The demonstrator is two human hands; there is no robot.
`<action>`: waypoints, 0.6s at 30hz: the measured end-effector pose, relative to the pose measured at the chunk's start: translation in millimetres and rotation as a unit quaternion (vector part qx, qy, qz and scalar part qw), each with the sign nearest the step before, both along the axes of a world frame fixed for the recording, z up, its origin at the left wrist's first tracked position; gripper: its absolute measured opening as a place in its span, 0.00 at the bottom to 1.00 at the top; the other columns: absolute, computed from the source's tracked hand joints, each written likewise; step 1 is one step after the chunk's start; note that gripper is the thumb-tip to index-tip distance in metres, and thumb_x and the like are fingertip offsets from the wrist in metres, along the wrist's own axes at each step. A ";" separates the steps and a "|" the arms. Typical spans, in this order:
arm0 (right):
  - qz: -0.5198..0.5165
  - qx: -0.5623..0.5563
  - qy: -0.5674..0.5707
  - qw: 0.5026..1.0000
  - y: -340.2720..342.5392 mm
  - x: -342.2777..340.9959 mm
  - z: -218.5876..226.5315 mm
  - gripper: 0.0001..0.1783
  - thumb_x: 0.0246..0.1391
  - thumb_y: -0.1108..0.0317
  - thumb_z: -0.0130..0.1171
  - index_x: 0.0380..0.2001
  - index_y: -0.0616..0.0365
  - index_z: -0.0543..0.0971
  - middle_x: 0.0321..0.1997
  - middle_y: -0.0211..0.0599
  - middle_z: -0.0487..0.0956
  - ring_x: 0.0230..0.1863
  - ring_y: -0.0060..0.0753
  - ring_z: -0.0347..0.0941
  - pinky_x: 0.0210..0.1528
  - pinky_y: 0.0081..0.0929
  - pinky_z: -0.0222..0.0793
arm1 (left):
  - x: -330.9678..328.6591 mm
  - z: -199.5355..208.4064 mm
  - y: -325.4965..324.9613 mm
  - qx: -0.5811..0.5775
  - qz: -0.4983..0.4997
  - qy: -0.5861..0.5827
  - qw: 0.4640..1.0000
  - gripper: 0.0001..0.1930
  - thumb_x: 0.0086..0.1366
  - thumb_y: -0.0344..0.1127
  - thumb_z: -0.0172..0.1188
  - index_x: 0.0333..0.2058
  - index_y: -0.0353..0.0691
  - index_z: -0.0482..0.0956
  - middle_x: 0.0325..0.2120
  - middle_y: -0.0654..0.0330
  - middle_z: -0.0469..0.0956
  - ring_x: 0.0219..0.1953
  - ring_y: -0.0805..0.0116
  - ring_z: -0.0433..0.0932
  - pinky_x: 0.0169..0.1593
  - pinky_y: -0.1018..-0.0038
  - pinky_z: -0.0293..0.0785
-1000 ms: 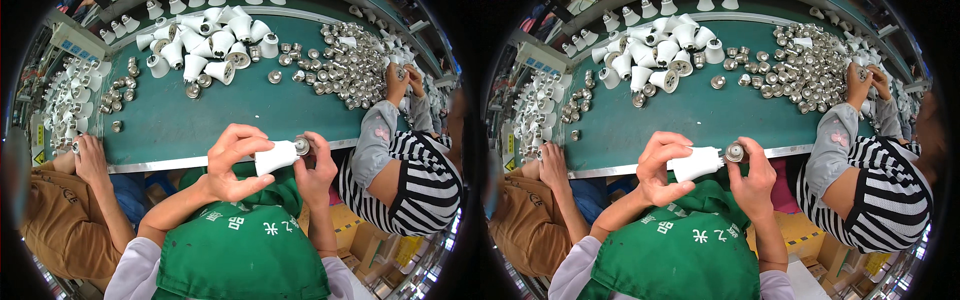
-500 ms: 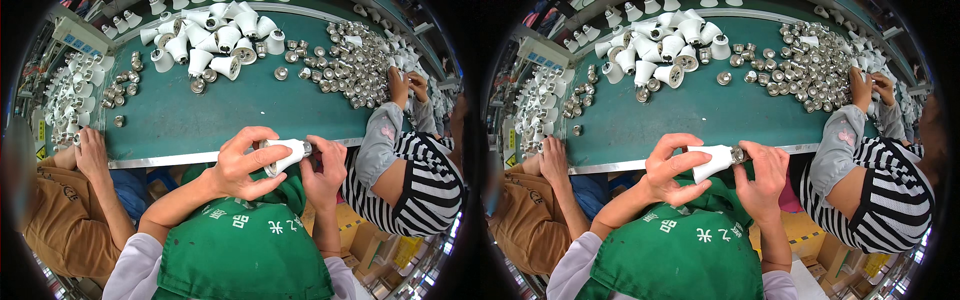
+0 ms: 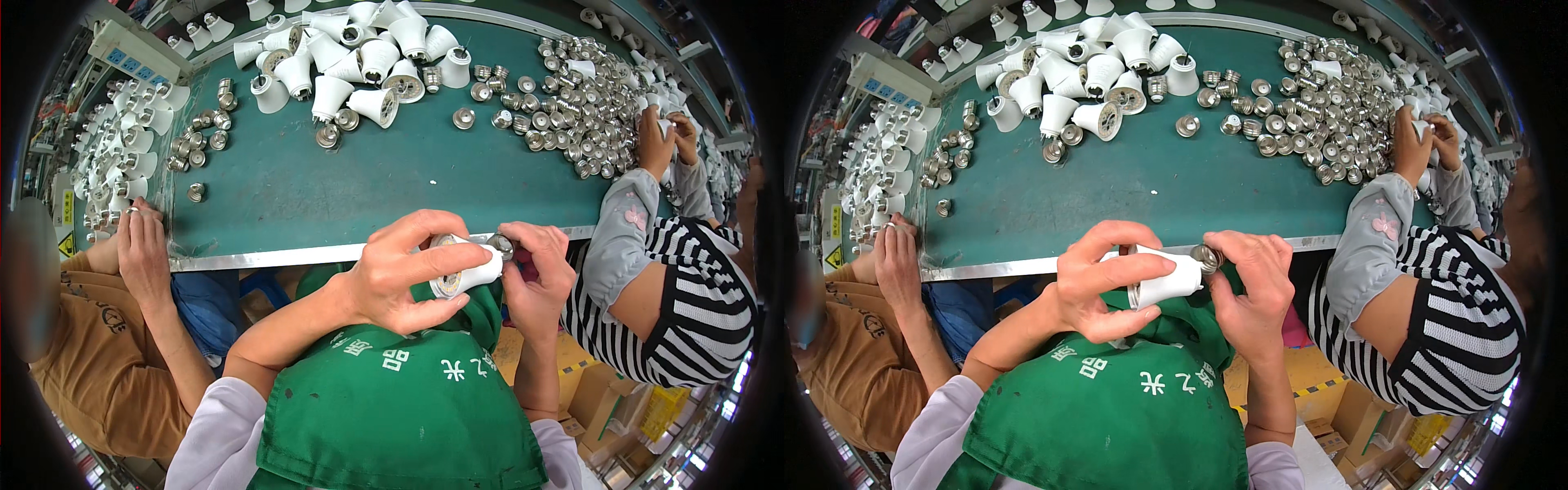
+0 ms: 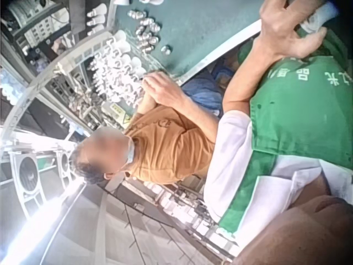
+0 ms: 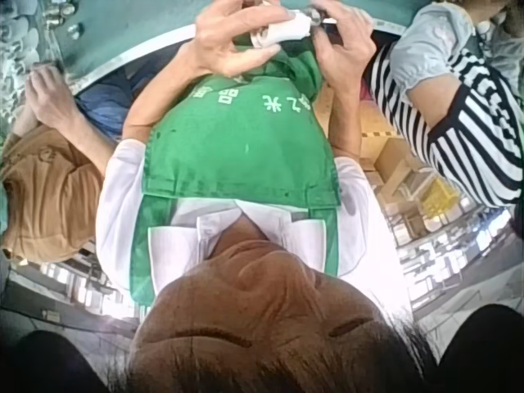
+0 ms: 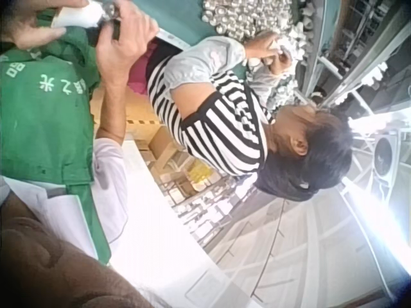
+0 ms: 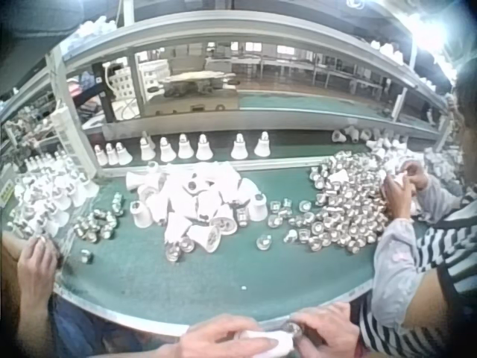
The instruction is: The person assembles the base of LED bulbs by hand, attaching metal screw bases to light bulb housings with LED components.
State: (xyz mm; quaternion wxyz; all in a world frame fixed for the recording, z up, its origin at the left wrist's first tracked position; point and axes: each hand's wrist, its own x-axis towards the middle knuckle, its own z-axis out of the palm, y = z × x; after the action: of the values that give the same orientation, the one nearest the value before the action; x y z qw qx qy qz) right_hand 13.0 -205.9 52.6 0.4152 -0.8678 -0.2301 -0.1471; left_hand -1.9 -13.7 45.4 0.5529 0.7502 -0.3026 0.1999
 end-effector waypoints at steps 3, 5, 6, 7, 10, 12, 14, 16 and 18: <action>0.001 -0.005 0.010 1.000 1.0 -1.2 5.2 0.20 0.28 0.82 0.60 0.32 0.57 0.76 0.30 0.32 0.77 0.32 0.29 0.72 0.45 0.28 0.55 | -1.3 2.2 2.9 -0.004 0.018 -0.002 1.000 0.22 0.35 0.32 0.62 0.35 0.36 0.78 0.34 0.51 0.71 0.28 0.67 0.72 0.27 0.76 0.69; -0.003 0.008 0.025 1.000 1.1 -1.5 6.0 0.20 0.28 0.82 0.60 0.32 0.57 0.76 0.30 0.32 0.77 0.32 0.29 0.71 0.45 0.27 0.54 | -1.3 2.2 3.6 -0.006 0.027 -0.006 1.000 0.22 0.35 0.33 0.62 0.35 0.36 0.77 0.35 0.50 0.71 0.28 0.66 0.72 0.27 0.76 0.69; -0.003 0.008 0.025 1.000 1.3 -1.5 6.5 0.20 0.28 0.82 0.60 0.32 0.57 0.76 0.30 0.32 0.77 0.32 0.29 0.71 0.45 0.27 0.54 | -1.2 1.5 3.8 -0.010 0.024 -0.012 1.000 0.22 0.35 0.33 0.62 0.36 0.36 0.77 0.35 0.50 0.71 0.28 0.66 0.72 0.27 0.76 0.69; -0.001 0.007 0.027 1.000 1.6 -1.6 7.2 0.20 0.28 0.82 0.60 0.32 0.57 0.76 0.30 0.31 0.77 0.32 0.29 0.71 0.45 0.27 0.54 | -1.2 0.9 3.9 -0.014 0.020 -0.017 1.000 0.22 0.35 0.33 0.62 0.36 0.35 0.77 0.35 0.50 0.71 0.28 0.66 0.72 0.27 0.76 0.69; 0.003 0.008 0.026 1.000 2.2 -2.4 5.8 0.20 0.28 0.81 0.61 0.32 0.57 0.76 0.29 0.31 0.77 0.31 0.29 0.71 0.45 0.28 0.54 | -1.8 -0.9 3.6 -0.017 0.013 -0.015 1.000 0.23 0.35 0.33 0.62 0.36 0.36 0.77 0.36 0.50 0.71 0.28 0.66 0.72 0.27 0.76 0.69; 0.005 0.010 0.022 1.000 2.3 -2.8 4.4 0.20 0.28 0.81 0.61 0.32 0.56 0.76 0.29 0.31 0.77 0.31 0.29 0.71 0.45 0.28 0.54 | -2.5 -0.5 3.7 -0.012 0.010 -0.011 1.000 0.23 0.35 0.33 0.62 0.36 0.35 0.77 0.36 0.49 0.71 0.28 0.66 0.72 0.27 0.76 0.69; 0.008 0.008 0.019 1.000 2.3 -3.0 3.9 0.20 0.28 0.81 0.61 0.32 0.56 0.76 0.29 0.31 0.77 0.32 0.29 0.71 0.45 0.28 0.54 | -2.0 0.8 3.3 -0.007 0.007 -0.008 1.000 0.23 0.35 0.33 0.62 0.36 0.35 0.77 0.35 0.49 0.71 0.28 0.65 0.72 0.28 0.75 0.69; 0.007 0.008 0.023 1.000 2.8 -3.3 5.4 0.20 0.28 0.81 0.61 0.32 0.56 0.76 0.29 0.31 0.77 0.32 0.29 0.71 0.45 0.28 0.54 | -1.5 2.5 0.8 -0.053 0.043 -0.021 0.997 0.21 0.34 0.30 0.62 0.35 0.36 0.78 0.33 0.52 0.71 0.23 0.68 0.70 0.26 0.77 0.69; 0.007 0.007 0.026 1.000 3.0 -3.2 5.8 0.20 0.28 0.81 0.60 0.32 0.56 0.76 0.29 0.31 0.77 0.32 0.29 0.71 0.45 0.28 0.54 | 0.2 1.8 0.7 -0.057 0.044 -0.027 0.997 0.21 0.34 0.30 0.62 0.35 0.36 0.78 0.33 0.52 0.71 0.23 0.68 0.71 0.26 0.77 0.69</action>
State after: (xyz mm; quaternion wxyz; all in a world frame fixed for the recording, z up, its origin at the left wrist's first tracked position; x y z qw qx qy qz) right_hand 9.8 -202.9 58.4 0.4283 -0.8668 -0.2239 -0.1231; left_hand -1.7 -13.0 47.3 0.5767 0.7244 -0.2728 0.2611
